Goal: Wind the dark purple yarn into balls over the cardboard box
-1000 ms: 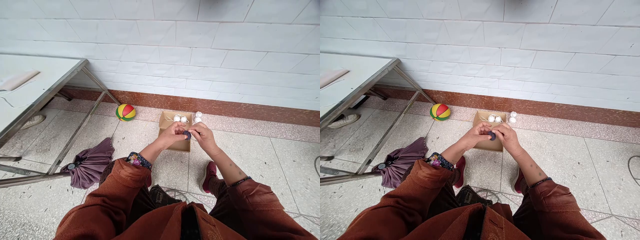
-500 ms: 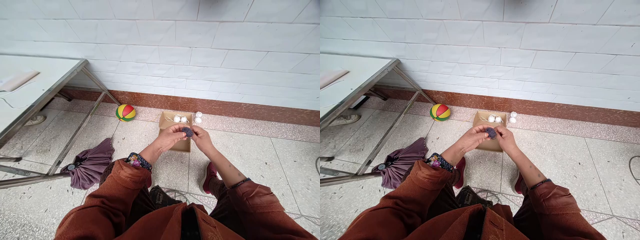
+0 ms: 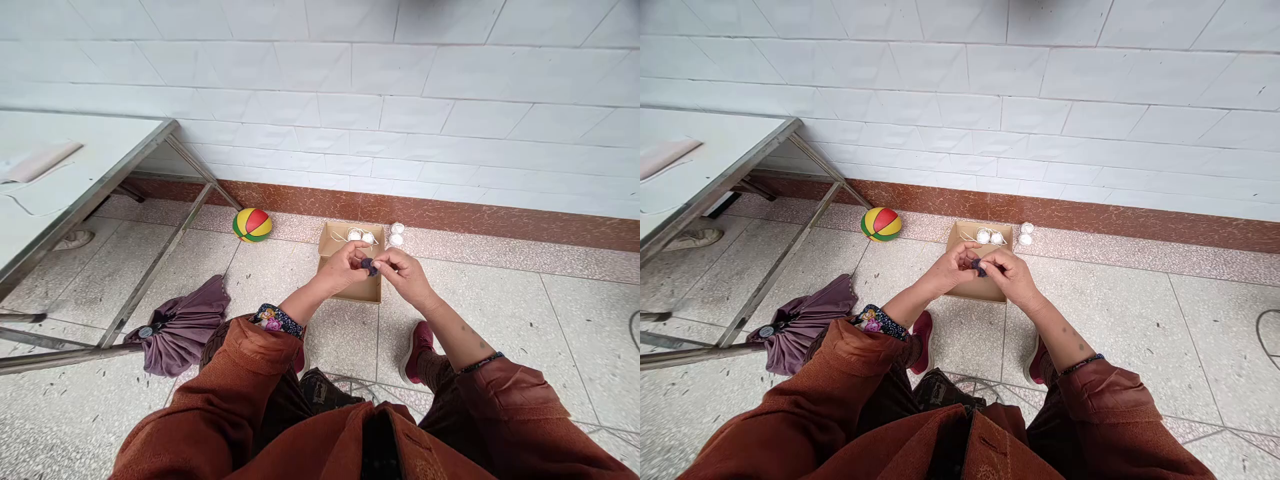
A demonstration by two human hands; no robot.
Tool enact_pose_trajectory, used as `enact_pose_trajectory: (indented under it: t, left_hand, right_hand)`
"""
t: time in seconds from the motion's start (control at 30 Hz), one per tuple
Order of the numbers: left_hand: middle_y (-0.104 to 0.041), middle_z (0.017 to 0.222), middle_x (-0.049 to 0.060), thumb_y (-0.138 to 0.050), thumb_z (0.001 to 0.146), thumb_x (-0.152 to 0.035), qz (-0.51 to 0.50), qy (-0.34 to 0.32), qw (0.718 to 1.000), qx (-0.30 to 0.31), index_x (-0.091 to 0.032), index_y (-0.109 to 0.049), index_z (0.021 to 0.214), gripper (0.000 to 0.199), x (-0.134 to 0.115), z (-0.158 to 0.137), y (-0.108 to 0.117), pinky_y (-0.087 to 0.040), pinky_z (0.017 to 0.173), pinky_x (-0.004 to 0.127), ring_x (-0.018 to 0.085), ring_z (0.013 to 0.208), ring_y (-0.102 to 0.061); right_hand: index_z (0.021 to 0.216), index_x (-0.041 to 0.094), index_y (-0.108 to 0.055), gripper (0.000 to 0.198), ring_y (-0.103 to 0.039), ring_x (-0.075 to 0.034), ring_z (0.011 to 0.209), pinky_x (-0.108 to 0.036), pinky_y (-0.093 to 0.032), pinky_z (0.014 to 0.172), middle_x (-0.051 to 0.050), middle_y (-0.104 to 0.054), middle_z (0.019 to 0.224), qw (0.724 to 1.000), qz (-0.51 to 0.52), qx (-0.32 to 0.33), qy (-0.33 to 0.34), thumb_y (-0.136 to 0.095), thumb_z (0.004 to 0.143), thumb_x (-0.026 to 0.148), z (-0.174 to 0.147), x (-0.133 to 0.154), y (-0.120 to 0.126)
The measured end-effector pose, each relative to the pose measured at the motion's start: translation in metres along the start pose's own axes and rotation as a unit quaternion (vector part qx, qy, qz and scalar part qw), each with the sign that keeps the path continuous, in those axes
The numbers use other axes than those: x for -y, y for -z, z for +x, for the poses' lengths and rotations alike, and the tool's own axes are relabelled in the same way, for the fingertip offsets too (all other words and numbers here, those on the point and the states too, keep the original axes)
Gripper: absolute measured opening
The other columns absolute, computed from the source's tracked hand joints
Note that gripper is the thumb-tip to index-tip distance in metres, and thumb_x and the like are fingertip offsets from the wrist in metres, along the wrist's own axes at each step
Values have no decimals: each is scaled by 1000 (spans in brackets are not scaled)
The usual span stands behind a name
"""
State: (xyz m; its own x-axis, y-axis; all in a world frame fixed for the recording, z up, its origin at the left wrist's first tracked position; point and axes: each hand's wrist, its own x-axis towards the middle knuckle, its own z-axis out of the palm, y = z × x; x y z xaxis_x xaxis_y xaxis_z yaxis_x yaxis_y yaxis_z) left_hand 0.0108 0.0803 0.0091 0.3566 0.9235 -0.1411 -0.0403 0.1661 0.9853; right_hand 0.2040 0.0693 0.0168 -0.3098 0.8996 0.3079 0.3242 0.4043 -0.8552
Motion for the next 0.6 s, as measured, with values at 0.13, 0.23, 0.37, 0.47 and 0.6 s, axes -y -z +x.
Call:
enact_pose_trajectory:
  t: [0.13,0.23,0.37,0.47,0.6]
  left_hand:
    - [-67,98,3,-76,71,-12,-70,-14,993,93,-24,-53,138,72,-3,-5,-4,-47,88,34,15,91,-63]
    - [-67,109,5,-75,75,-15,-145,2,985,90,-25,-62,129,57,-7,-7,-4,-49,88,33,15,96,-63]
    - [-67,115,7,-75,75,-15,-228,29,972,40,-18,-70,108,34,-10,-6,-4,-52,90,33,15,97,-65]
    - [-69,104,6,-76,73,-14,-258,40,965,-5,-15,-68,103,32,-7,-3,-3,-53,91,34,14,91,-67]
    - [-69,97,3,-74,71,-11,-220,42,974,-49,-15,-65,99,30,-2,0,-4,-52,85,30,12,87,-66]
  right_hand:
    - [82,23,-65,17,-59,-17,74,-31,-47,72,-2,-65,80,998,-1,-57,-38,-59,94,33,3,-8,-2]
    - [79,22,-63,19,-58,-17,72,-31,-46,70,-1,-63,78,995,-10,-67,-78,-57,94,33,2,-14,-6]
    - [80,22,-62,20,-57,-17,70,-30,-44,67,-1,-63,76,994,-30,-43,-97,-54,94,34,0,-17,-10]
    - [81,22,-63,19,-59,-18,72,-30,-45,68,-2,-65,77,996,-33,-20,-85,-54,94,33,-2,-14,-12]
    - [86,22,-66,16,-59,-17,72,-30,-46,69,-2,-67,80,996,9,6,-87,-59,93,35,-3,-9,-10]
